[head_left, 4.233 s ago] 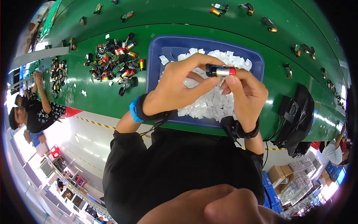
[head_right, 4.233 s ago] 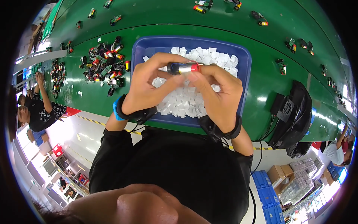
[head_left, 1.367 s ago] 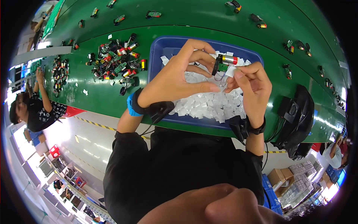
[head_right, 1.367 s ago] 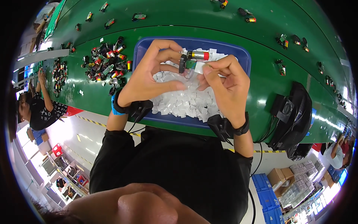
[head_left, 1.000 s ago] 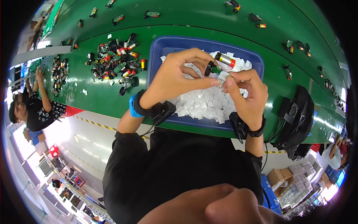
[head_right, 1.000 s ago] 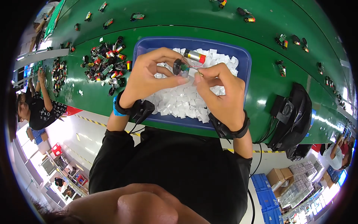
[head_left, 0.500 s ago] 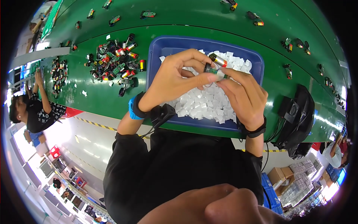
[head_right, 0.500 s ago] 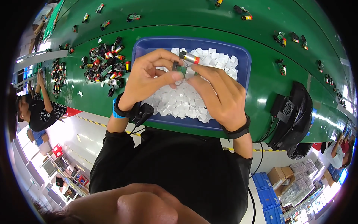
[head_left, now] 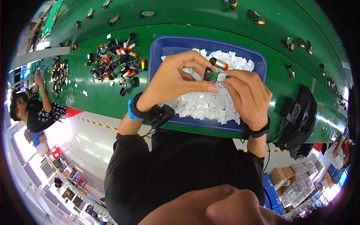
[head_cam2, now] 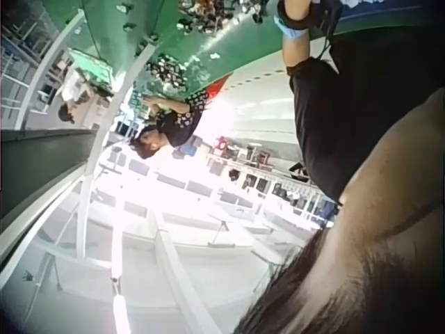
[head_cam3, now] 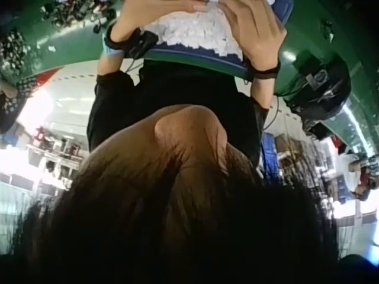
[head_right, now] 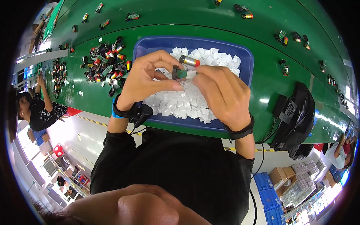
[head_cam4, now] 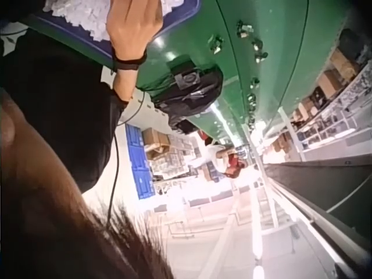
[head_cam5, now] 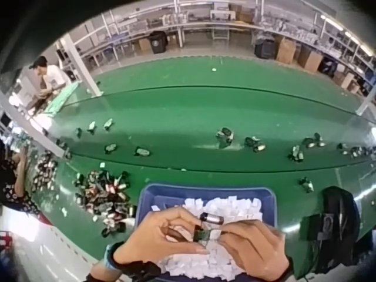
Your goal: The person picks up a circuit board and a battery, fits them together, and wraps a white adhesive strip around the components. After securing the assembly, the person places the completed unit onto the green conveyor belt and repeats the process.
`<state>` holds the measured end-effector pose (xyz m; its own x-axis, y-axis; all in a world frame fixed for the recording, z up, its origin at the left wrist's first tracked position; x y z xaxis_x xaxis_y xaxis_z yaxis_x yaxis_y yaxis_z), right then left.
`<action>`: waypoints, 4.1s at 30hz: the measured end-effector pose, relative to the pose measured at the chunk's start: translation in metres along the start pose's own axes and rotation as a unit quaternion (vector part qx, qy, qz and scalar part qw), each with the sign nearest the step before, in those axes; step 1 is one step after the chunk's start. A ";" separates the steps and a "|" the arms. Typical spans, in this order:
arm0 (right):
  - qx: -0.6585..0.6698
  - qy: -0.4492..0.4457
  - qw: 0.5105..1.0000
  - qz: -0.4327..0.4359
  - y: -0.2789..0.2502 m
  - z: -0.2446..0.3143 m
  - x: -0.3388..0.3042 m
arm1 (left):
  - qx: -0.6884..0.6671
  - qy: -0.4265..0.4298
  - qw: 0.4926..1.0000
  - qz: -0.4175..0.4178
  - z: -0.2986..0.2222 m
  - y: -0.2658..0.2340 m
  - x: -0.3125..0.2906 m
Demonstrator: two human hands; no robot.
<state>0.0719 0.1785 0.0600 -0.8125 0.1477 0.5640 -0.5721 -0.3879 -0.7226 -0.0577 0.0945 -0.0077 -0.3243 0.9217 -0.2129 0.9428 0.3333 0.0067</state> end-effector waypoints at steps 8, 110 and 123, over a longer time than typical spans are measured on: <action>0.177 0.234 0.954 -0.055 0.003 -0.041 -0.014 | 0.071 0.076 0.994 -0.032 -0.016 0.004 -0.003; 0.260 0.288 0.921 -0.029 -0.001 -0.028 -0.017 | -0.128 0.125 0.984 -0.002 -0.014 0.018 -0.006; 0.326 0.248 0.909 -0.081 0.006 -0.021 -0.021 | -0.048 0.223 0.973 -0.033 -0.028 0.021 -0.013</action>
<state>0.0828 0.1927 0.0356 -0.7664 0.5804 0.2753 -0.6325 -0.7568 -0.1651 -0.0363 0.0953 0.0228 -0.4060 0.8845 0.2297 0.9139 0.3926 0.1036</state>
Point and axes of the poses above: each hand's wrist, its own x-axis towards the middle knuckle, its own y-axis out of the palm, z = x × y, the point moved 9 cm from there along x, towards the middle knuckle
